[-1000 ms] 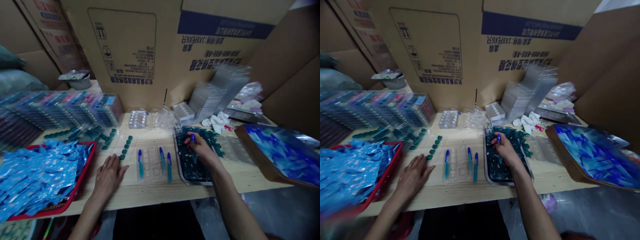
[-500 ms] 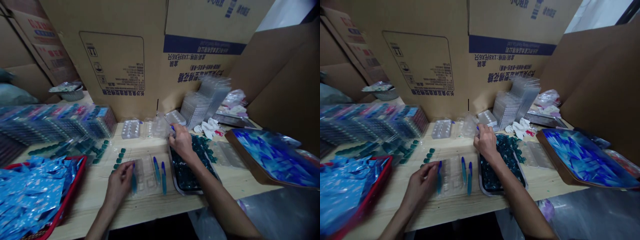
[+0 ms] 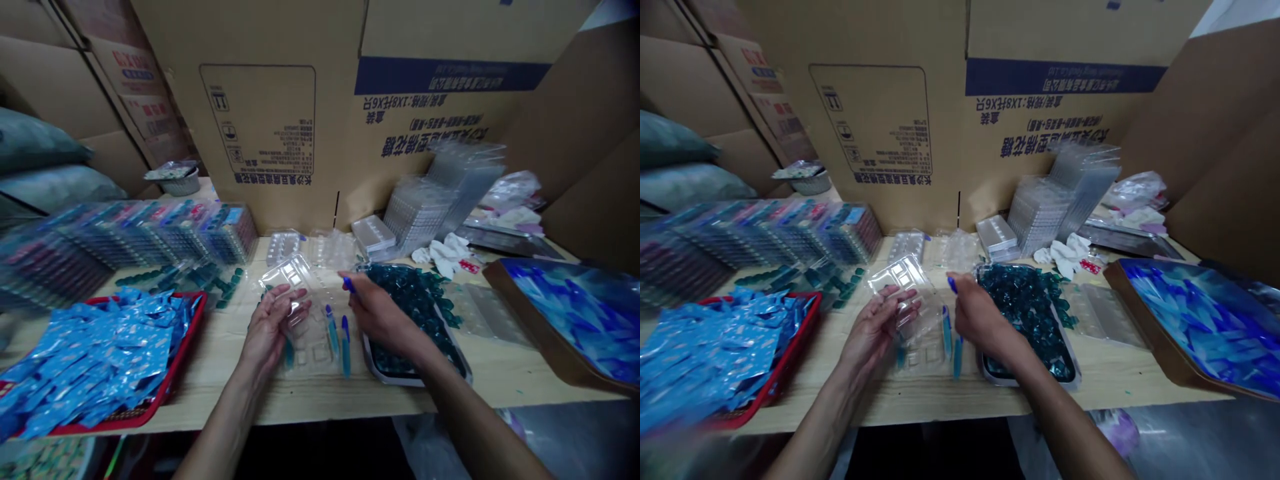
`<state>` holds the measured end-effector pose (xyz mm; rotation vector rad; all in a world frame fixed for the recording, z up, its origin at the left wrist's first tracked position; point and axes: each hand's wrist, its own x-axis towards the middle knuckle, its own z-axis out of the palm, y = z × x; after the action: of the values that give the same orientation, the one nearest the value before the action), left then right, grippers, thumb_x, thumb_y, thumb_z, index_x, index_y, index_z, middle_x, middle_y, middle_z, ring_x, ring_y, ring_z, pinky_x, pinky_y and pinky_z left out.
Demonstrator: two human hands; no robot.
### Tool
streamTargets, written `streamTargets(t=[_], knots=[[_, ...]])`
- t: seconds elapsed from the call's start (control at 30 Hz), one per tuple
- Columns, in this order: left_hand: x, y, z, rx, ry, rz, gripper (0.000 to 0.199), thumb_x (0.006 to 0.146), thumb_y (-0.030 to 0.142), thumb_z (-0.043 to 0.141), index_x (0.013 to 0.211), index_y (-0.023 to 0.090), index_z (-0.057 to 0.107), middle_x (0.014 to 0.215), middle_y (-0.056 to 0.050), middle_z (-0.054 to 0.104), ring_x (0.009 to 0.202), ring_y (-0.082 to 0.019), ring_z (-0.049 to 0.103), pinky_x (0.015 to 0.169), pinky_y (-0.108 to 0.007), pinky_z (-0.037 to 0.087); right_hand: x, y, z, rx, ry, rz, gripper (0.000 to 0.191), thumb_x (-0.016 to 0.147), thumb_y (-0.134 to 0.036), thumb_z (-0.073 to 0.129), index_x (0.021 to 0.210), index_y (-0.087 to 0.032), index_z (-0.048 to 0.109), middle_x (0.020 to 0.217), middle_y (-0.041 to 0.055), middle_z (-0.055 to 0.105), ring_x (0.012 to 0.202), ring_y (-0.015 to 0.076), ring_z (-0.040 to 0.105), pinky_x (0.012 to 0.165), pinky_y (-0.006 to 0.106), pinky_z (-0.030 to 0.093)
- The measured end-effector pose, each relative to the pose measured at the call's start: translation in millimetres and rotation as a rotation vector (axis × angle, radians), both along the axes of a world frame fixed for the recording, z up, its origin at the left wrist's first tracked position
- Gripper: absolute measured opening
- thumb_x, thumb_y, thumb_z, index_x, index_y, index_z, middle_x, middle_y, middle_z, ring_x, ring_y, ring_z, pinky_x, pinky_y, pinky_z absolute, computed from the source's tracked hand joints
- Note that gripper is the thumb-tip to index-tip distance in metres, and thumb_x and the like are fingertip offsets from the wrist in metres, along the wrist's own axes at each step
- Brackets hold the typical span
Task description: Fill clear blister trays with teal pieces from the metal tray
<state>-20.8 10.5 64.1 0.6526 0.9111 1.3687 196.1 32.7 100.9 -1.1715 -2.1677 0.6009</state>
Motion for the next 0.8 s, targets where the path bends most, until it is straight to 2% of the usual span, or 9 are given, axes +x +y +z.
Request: streamTargets(t=[0.1,0.17,0.3,0.4,0.47,0.6,0.8], knots=[[-1,-6,-2.2,-0.003,-0.003,-0.002,0.045,0.074,0.025,0.081,0.109,0.017,0.053,0.114,-0.014,0.071,0.094,-0.025,0.073,0.084,-0.037,0.058,0,14,13.6,-0.138,-0.012,-0.090,0.051,0.091,-0.014,0.037,0.142,-0.014,0.041,0.093,0.0071,0.067,0.082,0.0186,0.063,0.082,0.032,0.049],[5,-7,-4.6,-0.020,-0.018,0.007,0.040,0.073,0.024,0.081,0.100,0.017,0.053,0.111,-0.013,0.072,0.093,-0.025,0.073,0.082,-0.034,0.058,-13,19,20.0,-0.150,-0.071,-0.108,0.052,0.092,-0.016,0.037,0.144,-0.012,0.038,0.090,0.0076,0.068,0.081,0.0198,0.064,0.081,0.032,0.048],[19,-9,-9.4,-0.133,0.000,0.039,0.032,0.072,0.019,0.079,0.088,0.019,0.051,0.095,-0.008,0.075,0.080,-0.022,0.074,0.070,-0.030,0.059,-49,27,21.4,-0.030,-0.263,-0.118,0.055,0.086,-0.013,0.045,0.140,-0.004,0.040,0.112,0.0190,0.066,0.102,0.0275,0.064,0.090,0.035,0.046],[22,-12,-9.4,-0.185,0.002,0.057,0.028,0.075,0.018,0.077,0.088,0.018,0.052,0.091,-0.007,0.075,0.074,-0.021,0.074,0.068,-0.031,0.060,-63,35,12.5,-0.046,-0.365,-0.096,0.049,0.081,-0.009,0.047,0.130,-0.004,0.049,0.116,0.0206,0.064,0.106,0.0283,0.062,0.091,0.035,0.046],[20,-14,-7.8,-0.209,-0.007,0.068,0.025,0.076,0.015,0.074,0.087,0.018,0.052,0.093,-0.009,0.075,0.074,-0.021,0.074,0.069,-0.032,0.060,-64,41,4.7,-0.065,-0.386,-0.067,0.046,0.080,-0.007,0.047,0.125,-0.006,0.052,0.115,0.0196,0.064,0.108,0.0275,0.061,0.093,0.034,0.046],[14,-15,-4.2,-0.224,-0.018,0.068,0.022,0.079,0.012,0.070,0.088,0.018,0.051,0.095,-0.010,0.075,0.076,-0.022,0.074,0.068,-0.031,0.060,-61,44,-5.1,-0.018,-0.320,-0.100,0.052,0.083,-0.006,0.044,0.135,-0.004,0.046,0.125,0.0195,0.060,0.118,0.0259,0.056,0.103,0.034,0.041],[17,-14,-1.7,-0.238,-0.052,0.103,0.020,0.079,0.011,0.068,0.089,0.017,0.052,0.090,-0.008,0.074,0.070,-0.020,0.074,0.070,-0.033,0.061,-63,33,0.2,0.028,-0.283,-0.114,0.051,0.087,-0.013,0.047,0.138,-0.004,0.046,0.128,0.0214,0.055,0.111,0.0269,0.059,0.098,0.035,0.045]])
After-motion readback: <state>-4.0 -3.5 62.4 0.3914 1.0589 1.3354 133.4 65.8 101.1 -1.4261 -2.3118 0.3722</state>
